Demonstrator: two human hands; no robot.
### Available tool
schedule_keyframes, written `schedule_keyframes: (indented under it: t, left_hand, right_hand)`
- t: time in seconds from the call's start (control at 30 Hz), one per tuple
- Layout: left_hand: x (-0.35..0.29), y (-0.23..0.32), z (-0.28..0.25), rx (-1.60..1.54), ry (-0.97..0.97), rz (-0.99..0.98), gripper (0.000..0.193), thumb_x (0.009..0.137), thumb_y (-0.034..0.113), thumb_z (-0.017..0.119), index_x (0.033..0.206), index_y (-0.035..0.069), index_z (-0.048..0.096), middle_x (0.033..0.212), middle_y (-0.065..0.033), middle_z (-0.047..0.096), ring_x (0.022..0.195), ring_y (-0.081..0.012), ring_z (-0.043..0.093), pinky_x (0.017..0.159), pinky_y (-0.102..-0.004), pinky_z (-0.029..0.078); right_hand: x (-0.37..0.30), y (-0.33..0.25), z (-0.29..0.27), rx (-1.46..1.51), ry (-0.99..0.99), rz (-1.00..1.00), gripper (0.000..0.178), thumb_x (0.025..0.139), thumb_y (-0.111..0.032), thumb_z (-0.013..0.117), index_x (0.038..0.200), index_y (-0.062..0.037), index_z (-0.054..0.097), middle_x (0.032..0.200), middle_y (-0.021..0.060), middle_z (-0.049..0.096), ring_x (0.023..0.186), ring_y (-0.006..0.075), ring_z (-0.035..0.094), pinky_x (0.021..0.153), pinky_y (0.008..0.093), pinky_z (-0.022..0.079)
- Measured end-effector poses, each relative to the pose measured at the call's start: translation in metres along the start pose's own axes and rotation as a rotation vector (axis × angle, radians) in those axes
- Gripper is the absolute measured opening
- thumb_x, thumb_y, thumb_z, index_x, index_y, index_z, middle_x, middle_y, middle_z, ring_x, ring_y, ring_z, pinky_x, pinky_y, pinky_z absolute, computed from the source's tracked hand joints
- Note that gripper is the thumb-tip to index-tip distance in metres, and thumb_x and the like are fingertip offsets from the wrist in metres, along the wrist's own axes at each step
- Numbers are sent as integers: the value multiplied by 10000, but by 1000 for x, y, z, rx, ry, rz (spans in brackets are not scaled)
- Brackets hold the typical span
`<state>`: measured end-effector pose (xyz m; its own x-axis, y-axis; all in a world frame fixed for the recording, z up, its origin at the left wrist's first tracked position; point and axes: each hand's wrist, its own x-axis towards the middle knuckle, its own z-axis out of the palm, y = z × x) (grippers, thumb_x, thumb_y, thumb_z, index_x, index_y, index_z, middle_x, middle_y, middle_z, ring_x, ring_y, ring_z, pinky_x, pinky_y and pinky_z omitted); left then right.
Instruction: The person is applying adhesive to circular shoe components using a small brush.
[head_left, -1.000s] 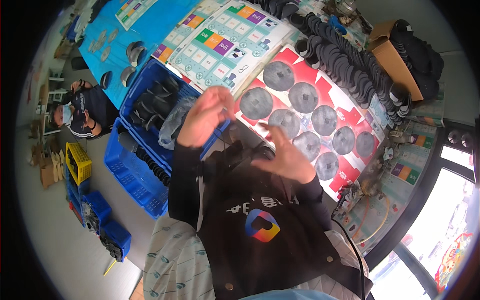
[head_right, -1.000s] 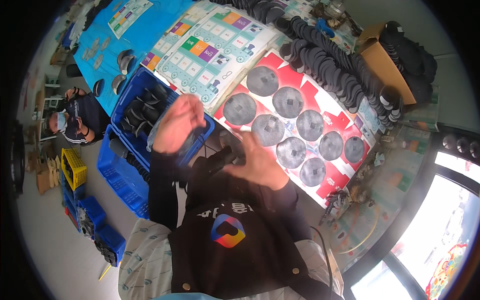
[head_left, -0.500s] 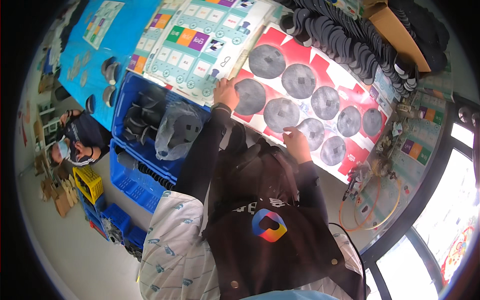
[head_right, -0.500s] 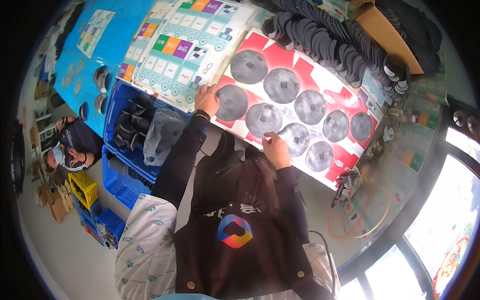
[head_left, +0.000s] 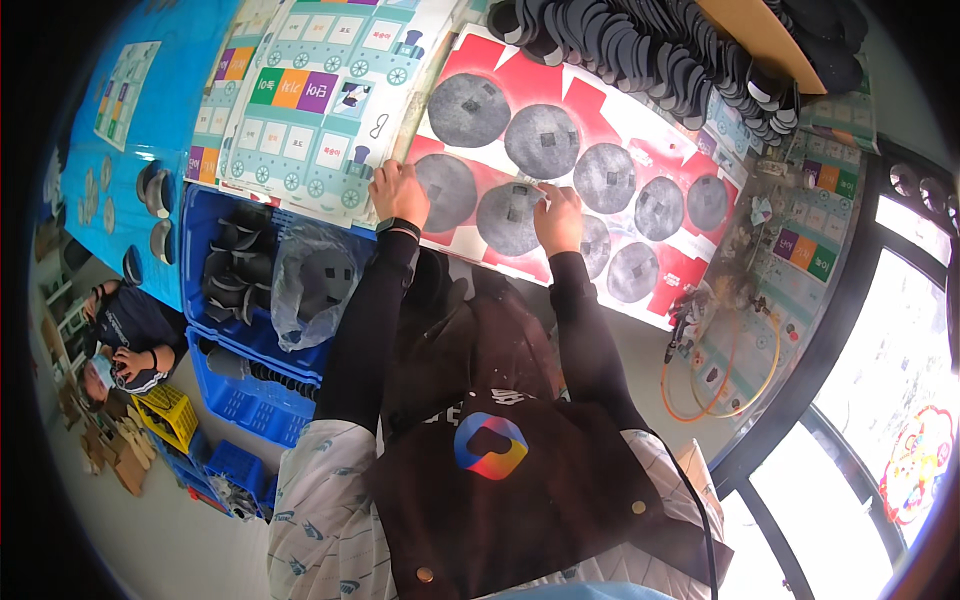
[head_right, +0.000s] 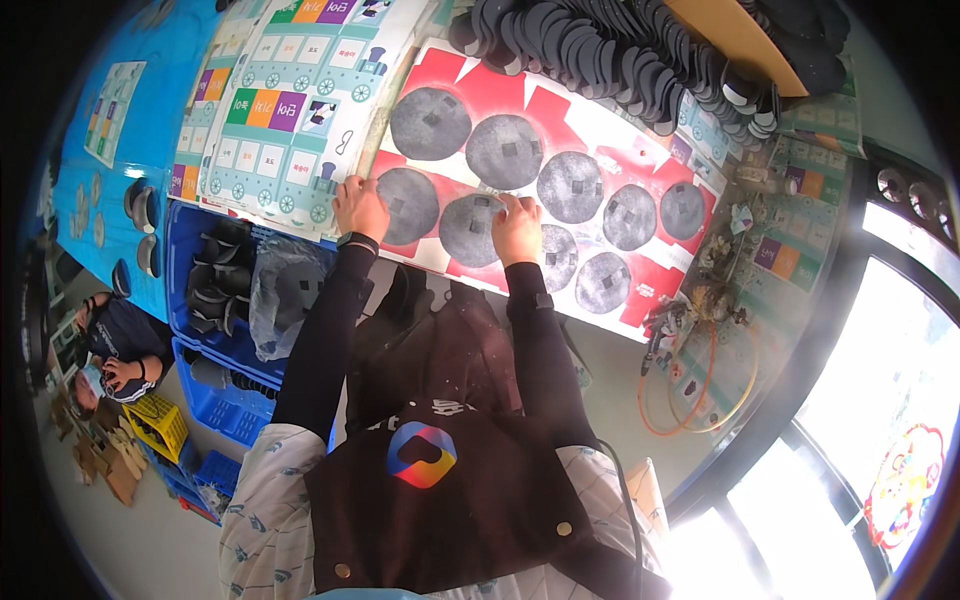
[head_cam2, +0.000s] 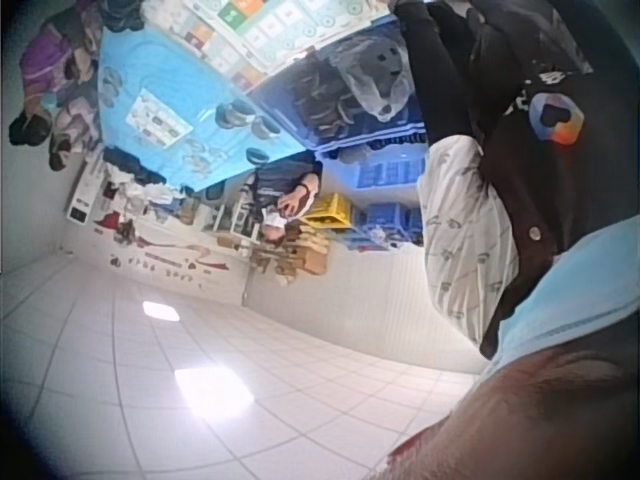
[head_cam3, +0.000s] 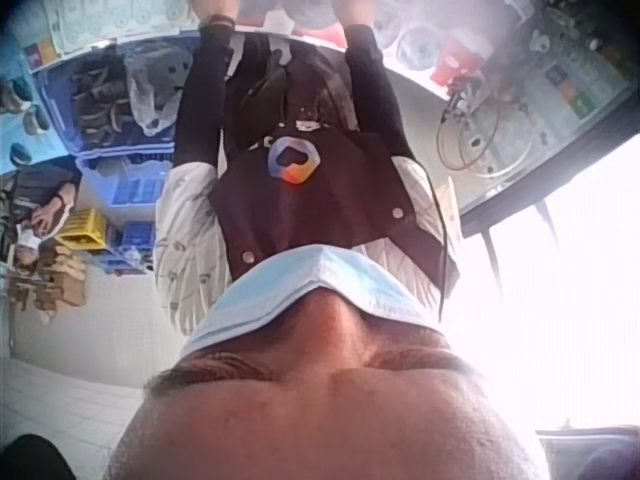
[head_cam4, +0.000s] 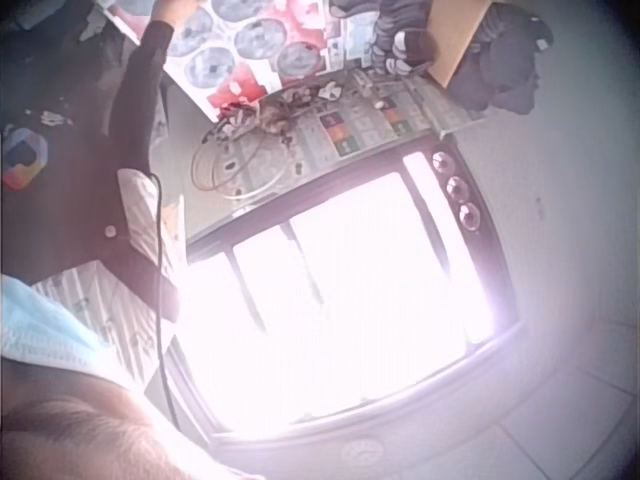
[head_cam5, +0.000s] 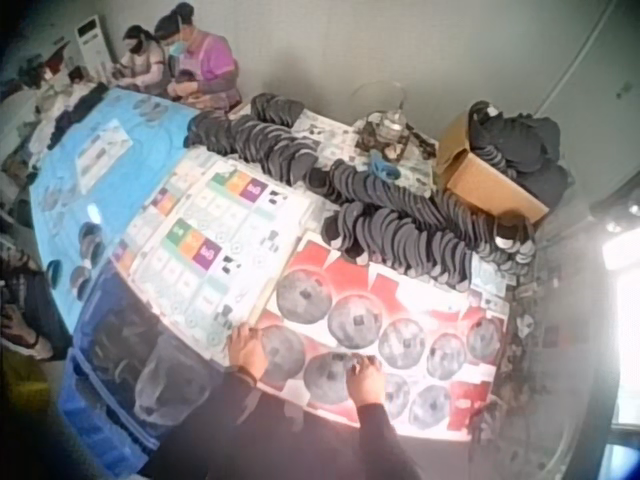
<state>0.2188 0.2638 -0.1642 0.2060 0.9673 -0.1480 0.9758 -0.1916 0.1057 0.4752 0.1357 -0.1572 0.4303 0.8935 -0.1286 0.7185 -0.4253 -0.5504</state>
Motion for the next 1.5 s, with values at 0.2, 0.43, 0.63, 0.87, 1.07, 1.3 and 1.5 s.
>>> schedule_keyframes:
  t: [0.2, 0.43, 0.63, 0.87, 1.07, 1.3, 1.5]
  left_hand:
    - [18, 3, 0, -59, -31, -80, 151, 844, 213, 705, 984, 175, 745, 1129, -65, 626, 1152, -326, 565, 941, -494, 467]
    - [27, -5, 3, -100, -54, -120, 86, 848, 260, 712, 887, 198, 758, 1096, -74, 647, 1128, -345, 591, 925, -516, 494]
    - [26, -5, -2, -110, -107, -127, 158, 867, 276, 701, 916, 151, 786, 1096, -106, 670, 1129, -356, 592, 952, -502, 478]
    - [30, -5, 3, -112, -76, -121, 80, 842, 263, 724, 844, 197, 769, 1081, -66, 670, 1117, -348, 605, 928, -519, 498]
    - [50, 18, 9, -158, -168, -7, 142, 834, 258, 701, 898, 169, 791, 1062, -126, 672, 1072, -357, 619, 908, -507, 494]
    - [33, -71, -42, -778, -272, -101, 326, 816, 316, 762, 978, 34, 752, 964, -199, 728, 961, -359, 700, 859, -477, 543]
    - [105, -263, -87, -1018, 115, -434, 323, 879, 300, 691, 965, -8, 738, 820, -128, 752, 774, -256, 749, 698, -381, 562]
  right_hand:
    - [20, 24, 25, -28, 54, -43, 129, 892, -98, 649, 1005, -86, 709, 1014, 194, 656, 987, 422, 603, 902, 505, 493]
    - [27, 14, 22, -165, 30, -64, 94, 890, -144, 670, 964, -109, 717, 1022, 147, 663, 1007, 390, 614, 887, 504, 502]
    - [19, -5, 12, -290, 60, -56, 84, 838, -134, 721, 913, -135, 758, 1008, 86, 681, 1009, 352, 619, 861, 470, 530]
    - [23, 0, 12, -279, 25, -55, 81, 833, -180, 718, 869, -118, 755, 1014, 71, 673, 1056, 335, 598, 880, 481, 502]
    - [48, 64, 24, -517, 20, -332, 163, 880, -197, 625, 795, -75, 689, 896, 128, 664, 898, 349, 649, 791, 471, 515]
    - [38, -75, -59, 431, -970, -4, 306, 904, -281, 650, 943, 20, 696, 822, 89, 661, 738, 172, 633, 622, 358, 519]
    - [37, -227, -71, 973, -853, 261, 95, 1010, -104, 590, 1051, -19, 574, 1140, 42, 627, 1044, 130, 618, 924, 303, 543]
